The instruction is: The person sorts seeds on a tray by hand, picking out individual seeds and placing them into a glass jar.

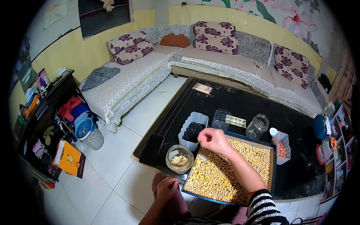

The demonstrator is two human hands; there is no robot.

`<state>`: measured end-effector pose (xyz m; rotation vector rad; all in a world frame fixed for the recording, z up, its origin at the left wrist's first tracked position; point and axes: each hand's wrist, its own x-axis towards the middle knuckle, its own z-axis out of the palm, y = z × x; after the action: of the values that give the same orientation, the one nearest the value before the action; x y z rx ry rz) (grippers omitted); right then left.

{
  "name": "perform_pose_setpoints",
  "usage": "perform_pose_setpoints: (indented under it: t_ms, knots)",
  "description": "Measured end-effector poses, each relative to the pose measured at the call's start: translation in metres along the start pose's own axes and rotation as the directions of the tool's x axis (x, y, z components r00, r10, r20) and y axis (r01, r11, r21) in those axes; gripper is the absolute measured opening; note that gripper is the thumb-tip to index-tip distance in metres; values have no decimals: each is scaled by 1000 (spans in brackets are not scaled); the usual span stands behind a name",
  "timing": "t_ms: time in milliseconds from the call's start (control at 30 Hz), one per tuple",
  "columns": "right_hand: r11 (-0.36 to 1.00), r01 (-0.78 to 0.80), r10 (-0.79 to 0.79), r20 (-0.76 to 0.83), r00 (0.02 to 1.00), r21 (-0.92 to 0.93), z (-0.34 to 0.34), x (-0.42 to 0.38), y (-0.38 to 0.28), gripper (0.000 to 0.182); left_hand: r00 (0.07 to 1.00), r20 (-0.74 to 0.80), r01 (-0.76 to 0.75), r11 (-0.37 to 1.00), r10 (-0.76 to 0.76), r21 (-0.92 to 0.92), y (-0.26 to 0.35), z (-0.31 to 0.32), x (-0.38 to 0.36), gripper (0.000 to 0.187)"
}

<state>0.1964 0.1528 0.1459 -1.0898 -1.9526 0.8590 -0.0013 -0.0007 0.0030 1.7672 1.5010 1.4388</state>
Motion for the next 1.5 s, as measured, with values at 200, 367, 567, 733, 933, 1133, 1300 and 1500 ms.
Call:
perform_pose_setpoints:
  t_ms: [200, 367, 567, 733, 933, 1133, 1300, 1500]
  knots:
    - [970, 236, -244, 209, 947, 61, 24, -1, -27, 8, 1000, -7, -28, 1000, 28, 13, -1, 0, 0, 8]
    - [996, 34, -40, -67, 997, -83, 10, 9, 30, 7, 994, -47, -102, 994, 104, 36, -7, 4, 0, 9]
    - [948, -151, 146, -37, 989, -280, 21, 6, 92, 6, 1000, -3, -24, 1000, 24, 18, -2, 0, 0, 10]
    - [900, -140, 149, -8, 989, -413, 31, 2, 109, 7, 998, -22, -61, 997, 62, 45, -1, 0, 2, 9]
    - [842, -34, 69, 46, 997, -539, 35, -4, 113, 8, 998, -13, -55, 997, 56, 51, -4, 1, 1, 9]
    - [870, -105, 135, 27, 990, -481, 18, -8, 84, 8, 997, -21, -76, 997, 77, 31, -4, 0, 2, 9]
    - [992, 8, -14, -49, 999, -127, 2, 1, 15, 8, 997, -2, -77, 996, 77, 54, 0, 1, 2, 9]
    - [947, 321, -318, 77, 945, -31, 37, -5, -33, 8, 999, -5, -49, 996, 50, 70, -4, 1, 1, 7]
